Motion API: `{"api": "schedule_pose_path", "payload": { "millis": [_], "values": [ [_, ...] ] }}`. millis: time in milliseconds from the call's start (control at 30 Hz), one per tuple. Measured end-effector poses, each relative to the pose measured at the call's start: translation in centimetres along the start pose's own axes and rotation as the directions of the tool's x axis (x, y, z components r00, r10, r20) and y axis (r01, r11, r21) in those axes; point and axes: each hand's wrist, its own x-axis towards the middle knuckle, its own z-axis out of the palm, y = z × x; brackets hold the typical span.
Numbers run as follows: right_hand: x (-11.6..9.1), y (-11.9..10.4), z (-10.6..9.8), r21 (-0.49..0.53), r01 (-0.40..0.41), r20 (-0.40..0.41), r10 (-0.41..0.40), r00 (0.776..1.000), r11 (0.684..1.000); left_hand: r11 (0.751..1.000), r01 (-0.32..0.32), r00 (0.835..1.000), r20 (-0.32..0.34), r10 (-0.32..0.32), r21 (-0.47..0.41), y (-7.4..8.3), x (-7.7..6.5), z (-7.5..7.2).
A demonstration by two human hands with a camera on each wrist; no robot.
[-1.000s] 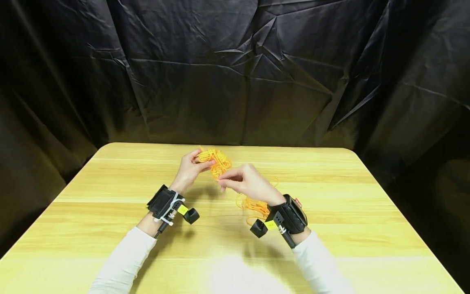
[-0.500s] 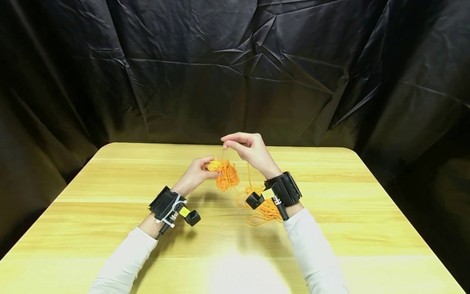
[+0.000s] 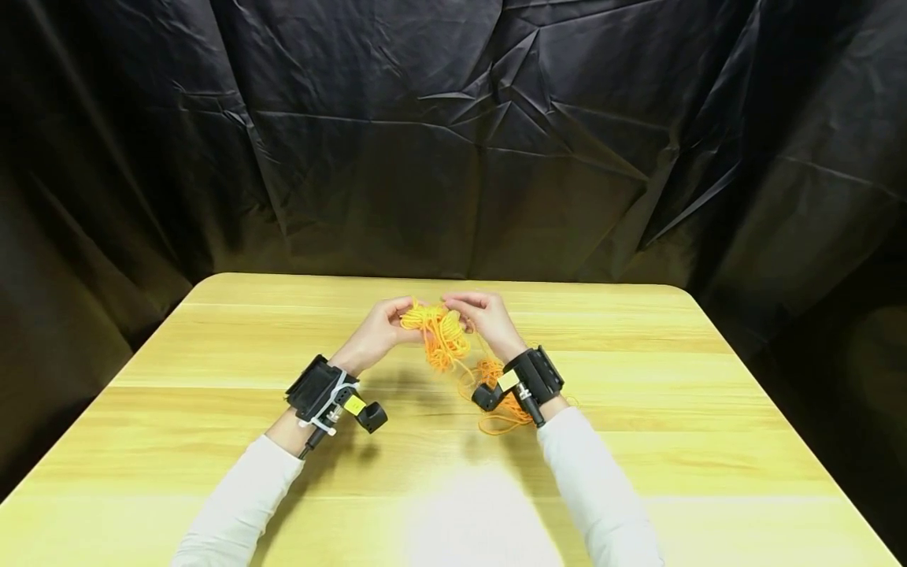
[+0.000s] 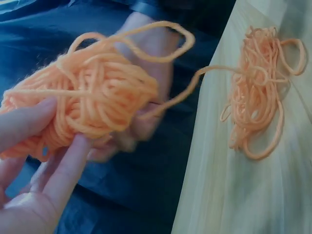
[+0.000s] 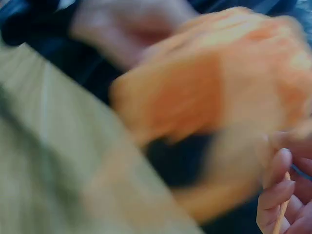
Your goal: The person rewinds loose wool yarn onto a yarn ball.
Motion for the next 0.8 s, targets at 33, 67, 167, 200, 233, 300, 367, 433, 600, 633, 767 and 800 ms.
{"api": "schedule_pose_path", "payload": {
  "millis": [33, 67, 167, 200, 233, 300, 367, 433, 600, 633, 767, 800],
  "values": [
    [-0.3, 0.5, 0.2, -0.008, -0.021, 0.003, 0.021, 1.000, 1.000, 1.000, 0.005, 1.000, -0.018, -0.006, -0.018, 0.1, 0.0, 0.0],
    [-0.6, 0.9, 0.3, -0.031, -0.028, 0.004, 0.028, 1.000, 0.999, 0.999, 0.009, 0.999, -0.033, -0.010, -0.034, 0.1, 0.1, 0.0],
    [-1.5, 1.8, 0.8, -0.095, -0.032, 0.001, 0.032, 0.999, 0.995, 0.998, 0.015, 0.997, -0.081, -0.020, -0.063, 0.2, 0.2, 0.1],
    [-1.8, 2.0, 1.0, -0.112, -0.027, 0.007, 0.028, 1.000, 0.993, 0.998, 0.014, 0.995, -0.096, -0.019, -0.063, 0.2, 0.3, 0.1],
    [-2.1, 2.1, 1.1, -0.126, -0.027, 0.012, 0.028, 1.000, 0.992, 0.998, 0.015, 0.993, -0.114, -0.022, -0.057, 0.2, 0.3, 0.1],
    [-2.5, 2.4, 1.4, -0.143, -0.022, 0.030, 0.027, 0.999, 0.990, 0.999, 0.023, 0.988, -0.149, -0.027, -0.034, 0.2, 0.4, 0.0],
    [-3.0, 2.5, 1.4, -0.150, 0.003, 0.068, 0.008, 0.998, 0.989, 1.000, 0.027, 0.985, -0.173, -0.029, -0.014, 0.1, 0.5, 0.0],
    [-3.4, 2.4, 1.6, -0.141, 0.029, 0.118, -0.012, 0.993, 0.990, 1.000, 0.026, 0.981, -0.191, -0.025, -0.001, 0.0, 0.6, -0.1],
    [-4.5, 1.9, 2.2, -0.167, 0.048, 0.201, -0.013, 0.979, 0.985, 1.000, -0.012, 0.971, -0.237, 0.014, 0.011, -0.1, 0.7, -0.2],
    [-4.8, 1.7, 2.3, -0.187, 0.050, 0.215, -0.009, 0.977, 0.981, 1.000, -0.016, 0.969, -0.247, 0.018, 0.011, -0.1, 0.8, -0.2],
    [-5.7, 0.6, 2.2, -0.282, 0.068, 0.253, 0.006, 0.967, 0.957, 0.999, -0.012, 0.962, -0.272, 0.019, 0.030, 0.0, 0.9, -0.1],
    [-5.9, 0.1, 2.0, -0.315, 0.088, 0.264, -0.002, 0.964, 0.945, 0.999, -0.013, 0.962, -0.272, 0.023, 0.040, 0.0, 0.9, 0.0]
  ]
}}
